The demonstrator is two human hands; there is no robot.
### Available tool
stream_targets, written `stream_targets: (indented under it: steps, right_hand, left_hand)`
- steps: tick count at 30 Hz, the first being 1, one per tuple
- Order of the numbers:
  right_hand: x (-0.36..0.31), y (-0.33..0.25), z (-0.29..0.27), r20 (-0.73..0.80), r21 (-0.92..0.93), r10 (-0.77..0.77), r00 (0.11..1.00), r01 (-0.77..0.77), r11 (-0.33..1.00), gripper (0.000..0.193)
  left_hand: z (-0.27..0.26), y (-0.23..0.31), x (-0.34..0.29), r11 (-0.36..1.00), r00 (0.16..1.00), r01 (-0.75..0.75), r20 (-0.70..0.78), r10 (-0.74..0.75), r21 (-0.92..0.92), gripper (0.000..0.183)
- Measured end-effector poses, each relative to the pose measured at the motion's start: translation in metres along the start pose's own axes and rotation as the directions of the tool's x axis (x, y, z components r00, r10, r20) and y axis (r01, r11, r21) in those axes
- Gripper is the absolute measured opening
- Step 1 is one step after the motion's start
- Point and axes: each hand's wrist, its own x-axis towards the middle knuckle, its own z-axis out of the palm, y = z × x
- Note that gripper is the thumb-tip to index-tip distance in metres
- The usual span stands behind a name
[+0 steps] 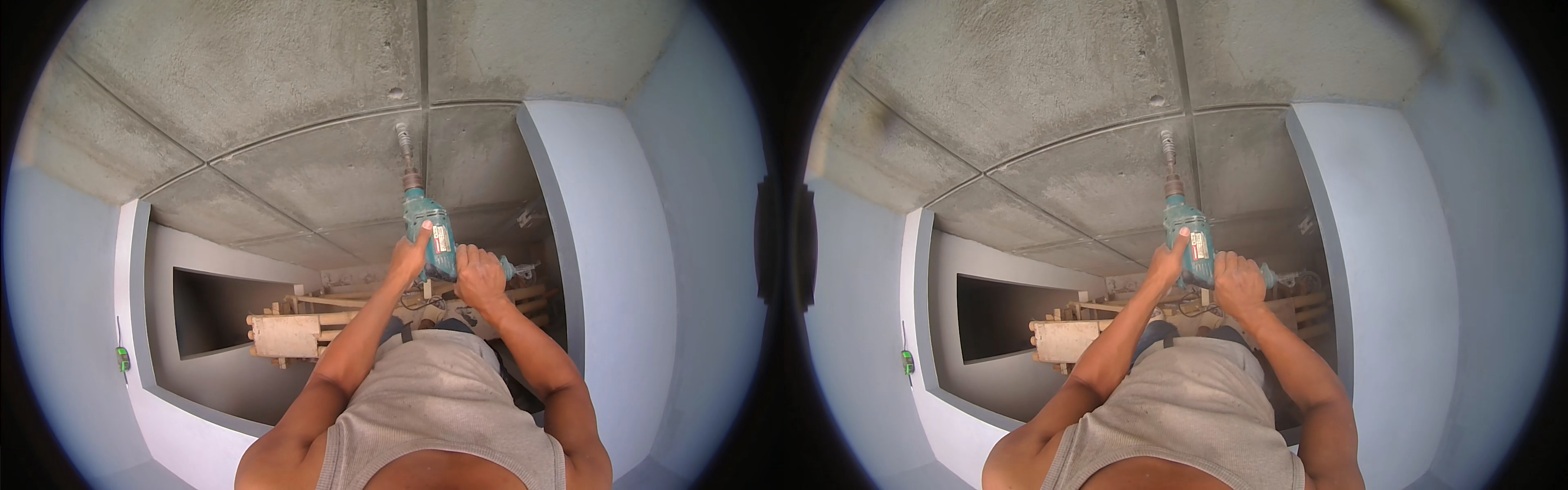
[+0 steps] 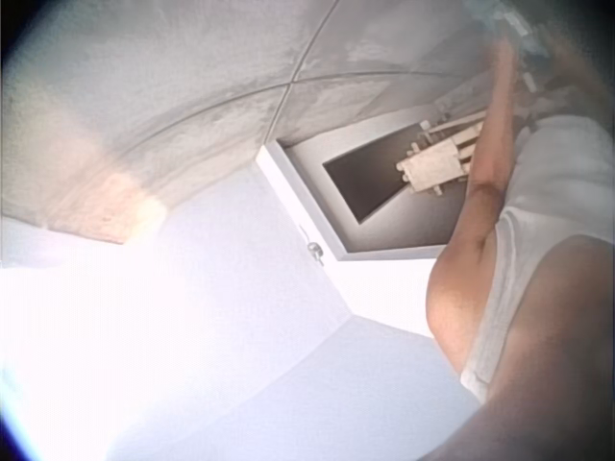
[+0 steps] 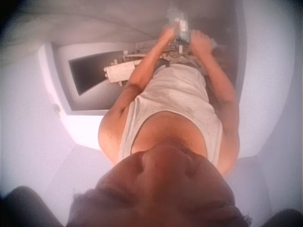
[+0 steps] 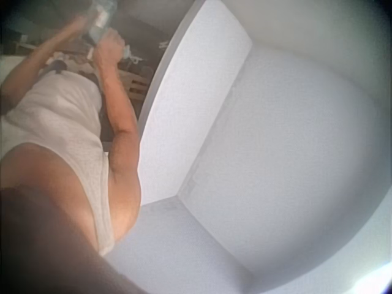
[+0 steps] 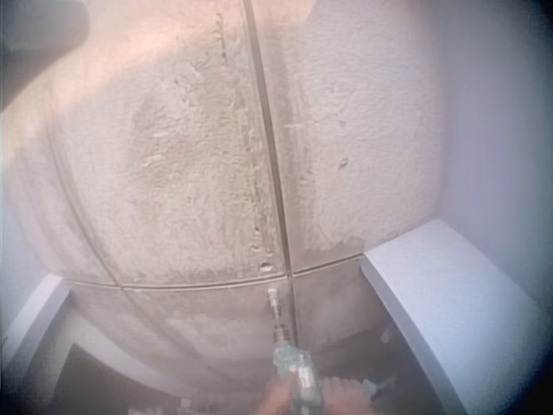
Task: The person measures and marks a concrete wall using a tape measure and marker, then uses a hammer and chisel to create indentations. Finally, the person uses a rotary hammer drill to drill multiple holes into the concrete wall.
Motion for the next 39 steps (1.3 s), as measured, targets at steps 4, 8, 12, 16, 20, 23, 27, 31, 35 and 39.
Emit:
stream_targets:
  steps: [4, 8, 12, 16, 20, 23, 27, 31, 35, 39]
  right_hand:
    - [0.003, -0.001, -0.004, 0.026, -0.021, -0.007, 1.000, 0.008, 1.000, 0.013]
    - [0.003, 0.000, -0.003, 0.024, -0.020, -0.005, 1.000, 0.006, 1.000, 0.020]
    - [0.002, 0.002, 0.001, 0.038, 0.006, -0.001, 0.999, 0.001, 1.000, 0.022]
    - [0.003, -0.001, 0.000, 0.034, -0.021, -0.007, 0.999, 0.007, 1.000, 0.018]
    - [0.007, -0.003, -0.005, 0.037, -0.048, -0.018, 0.999, 0.020, 0.999, 0.012]
    - [0.008, -0.002, -0.005, 0.036, -0.042, -0.015, 0.999, 0.016, 0.999, 0.018]
    - [0.006, 0.001, 0.002, 0.052, -0.013, -0.007, 0.999, 0.008, 1.000, 0.022]
    - [0.007, -0.001, -0.004, 0.047, -0.041, -0.024, 0.999, 0.026, 0.999, 0.013]
    - [0.009, 0.002, -0.005, 0.032, -0.043, -0.037, 0.999, 0.038, 0.998, 0.013]
    - [0.008, 0.000, -0.004, 0.039, -0.037, -0.016, 0.999, 0.018, 0.999, 0.019]
  left_hand:
    - [0.003, -0.016, 0.012, 1.000, 1.000, 0.003, -0.010, -0.003, -0.001, 0.092]
    - [0.001, -0.006, 0.007, 1.000, 1.000, 0.020, -0.002, -0.020, 0.013, 0.093]
    - [0.003, -0.013, 0.012, 1.000, 1.000, -0.016, 0.000, 0.016, -0.012, 0.095]
    - [-0.002, -0.006, 0.006, 0.999, 1.000, 0.013, 0.019, -0.013, -0.036, 0.094]
    - [-0.002, -0.008, 0.009, 0.997, 0.998, 0.055, 0.015, -0.054, -0.053, 0.093]
    - [0.000, -0.012, 0.012, 0.993, 0.999, 0.051, 0.018, -0.050, -0.104, 0.093]
    - [-0.001, -0.009, 0.013, 0.996, 0.998, 0.055, 0.029, -0.053, -0.065, 0.094]
    - [-0.001, -0.018, 0.017, 0.998, 0.999, 0.038, 0.015, -0.037, -0.043, 0.093]
    - [0.004, -0.024, 0.022, 0.992, 1.000, 0.018, 0.019, -0.016, -0.122, 0.093]
    - [0.004, -0.027, 0.026, 0.995, 0.999, 0.031, 0.034, -0.028, -0.090, 0.093]
